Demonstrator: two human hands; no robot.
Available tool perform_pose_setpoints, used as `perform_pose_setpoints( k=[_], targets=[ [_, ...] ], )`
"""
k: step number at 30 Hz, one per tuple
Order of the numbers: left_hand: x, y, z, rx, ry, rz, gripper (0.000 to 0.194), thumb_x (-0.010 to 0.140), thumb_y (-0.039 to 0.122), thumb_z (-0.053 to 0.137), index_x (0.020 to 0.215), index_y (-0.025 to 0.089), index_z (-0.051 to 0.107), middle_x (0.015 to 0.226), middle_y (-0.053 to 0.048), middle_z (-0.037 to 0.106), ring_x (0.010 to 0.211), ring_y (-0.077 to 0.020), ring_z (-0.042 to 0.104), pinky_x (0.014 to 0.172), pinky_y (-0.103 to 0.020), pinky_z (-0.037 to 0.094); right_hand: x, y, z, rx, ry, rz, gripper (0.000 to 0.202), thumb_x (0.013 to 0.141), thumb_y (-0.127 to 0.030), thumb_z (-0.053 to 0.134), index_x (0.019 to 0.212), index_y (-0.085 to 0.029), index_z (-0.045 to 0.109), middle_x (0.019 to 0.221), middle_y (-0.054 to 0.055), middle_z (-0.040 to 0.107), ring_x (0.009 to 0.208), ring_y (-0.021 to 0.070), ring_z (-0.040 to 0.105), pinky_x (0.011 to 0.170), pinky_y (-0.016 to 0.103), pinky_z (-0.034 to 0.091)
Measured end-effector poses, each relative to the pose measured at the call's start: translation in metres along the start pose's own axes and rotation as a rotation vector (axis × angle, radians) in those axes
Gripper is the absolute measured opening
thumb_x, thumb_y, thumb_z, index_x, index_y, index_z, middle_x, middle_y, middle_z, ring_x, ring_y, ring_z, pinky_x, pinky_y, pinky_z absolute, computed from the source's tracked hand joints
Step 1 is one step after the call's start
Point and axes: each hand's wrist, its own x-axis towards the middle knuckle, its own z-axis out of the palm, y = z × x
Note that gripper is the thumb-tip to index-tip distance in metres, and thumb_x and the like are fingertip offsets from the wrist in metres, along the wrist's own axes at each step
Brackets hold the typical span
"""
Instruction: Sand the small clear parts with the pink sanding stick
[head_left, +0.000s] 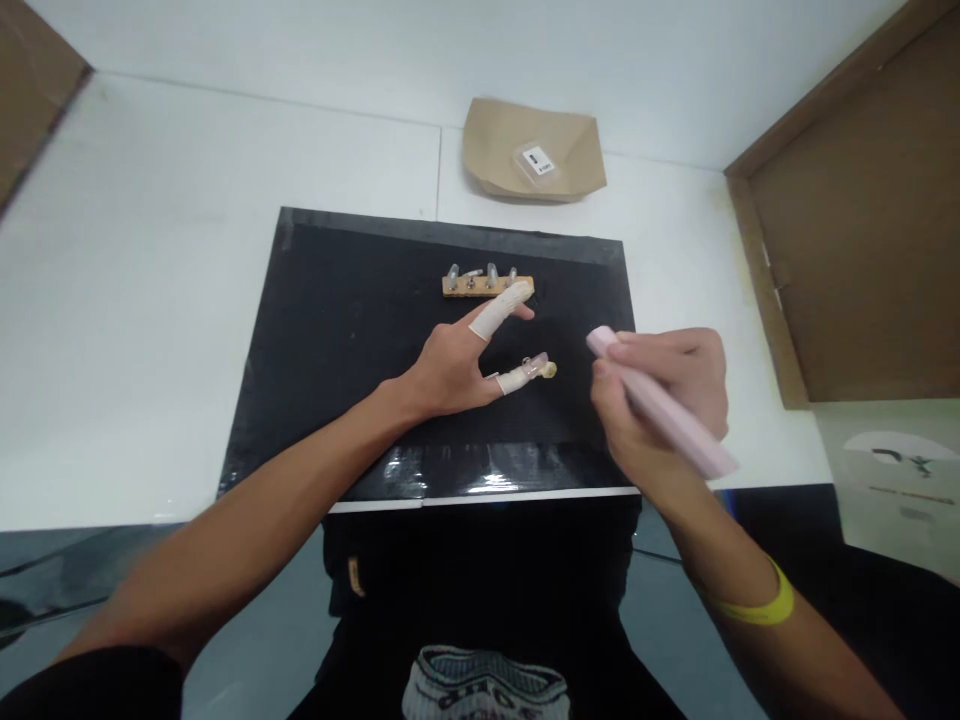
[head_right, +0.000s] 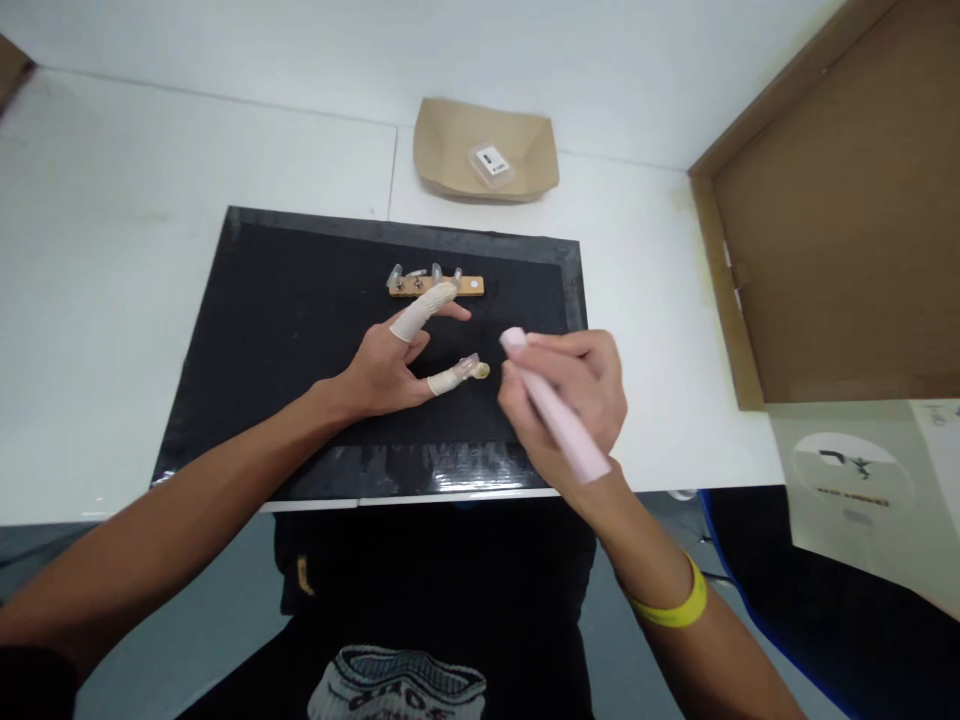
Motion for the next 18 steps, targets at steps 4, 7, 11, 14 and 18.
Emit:
perform_pose_setpoints(
  k=[4,7,11,14,18],
  targets=[
    [0.0,0.0,0.0,-0.011,0.013,-0.013,0.077,0.093,0.039,0.075,0.161,0.021,0.043,0.136,-0.008,0.074,0.069,-0.0084,0.064,0.071,-0.023,0.055,-0.017,-0.011,0.007,0.255,-0.075,0.103,0.019,0.092,-0.016,0.077,0.107,-0.028,0.077,0.116,0.005,0.068,0.095,0.0177,0.076,0.075,0.033,0.072],
    [0.001,0.002,-0.001,-0.026,0.035,-0.007,0.07,0.091,0.037,0.077,0.154,0.019,0.051,0.131,-0.009,0.076,0.055,-0.0043,0.05,0.064,-0.023,0.051,-0.028,-0.021,0.017,0.645,-0.055,0.459,0.018,0.096,-0.02,0.074,0.112,-0.027,0.074,0.119,0.003,0.068,0.096,0.017,0.078,0.062,0.025,0.071],
    [0.002,0.004,-0.001,-0.048,0.082,0.001,0.069,0.093,0.036,0.073,0.155,0.021,0.047,0.127,-0.007,0.077,0.044,-0.0016,0.032,0.053,-0.023,0.044,-0.031,-0.029,0.023,0.737,0.097,0.527,0.02,0.096,-0.018,0.074,0.114,-0.028,0.073,0.111,0.0,0.07,0.09,0.0129,0.077,0.068,0.022,0.071],
    [0.002,0.004,-0.002,-0.03,0.079,0.007,0.07,0.091,0.036,0.076,0.154,0.019,0.051,0.127,-0.008,0.077,0.051,-0.0036,0.046,0.056,-0.023,0.046,-0.027,-0.029,0.021,0.703,0.106,0.441,0.019,0.094,-0.015,0.075,0.108,-0.029,0.075,0.111,-0.001,0.065,0.085,0.0111,0.075,0.063,0.021,0.07],
    [0.002,0.003,-0.002,-0.01,0.057,0.019,0.069,0.092,0.039,0.075,0.154,0.016,0.053,0.127,-0.009,0.077,0.078,-0.0123,0.07,0.066,-0.024,0.053,-0.024,-0.027,0.02,0.731,-0.034,0.421,0.018,0.094,-0.014,0.074,0.106,-0.027,0.075,0.117,0.001,0.064,0.089,0.012,0.073,0.062,0.022,0.07]
  ],
)
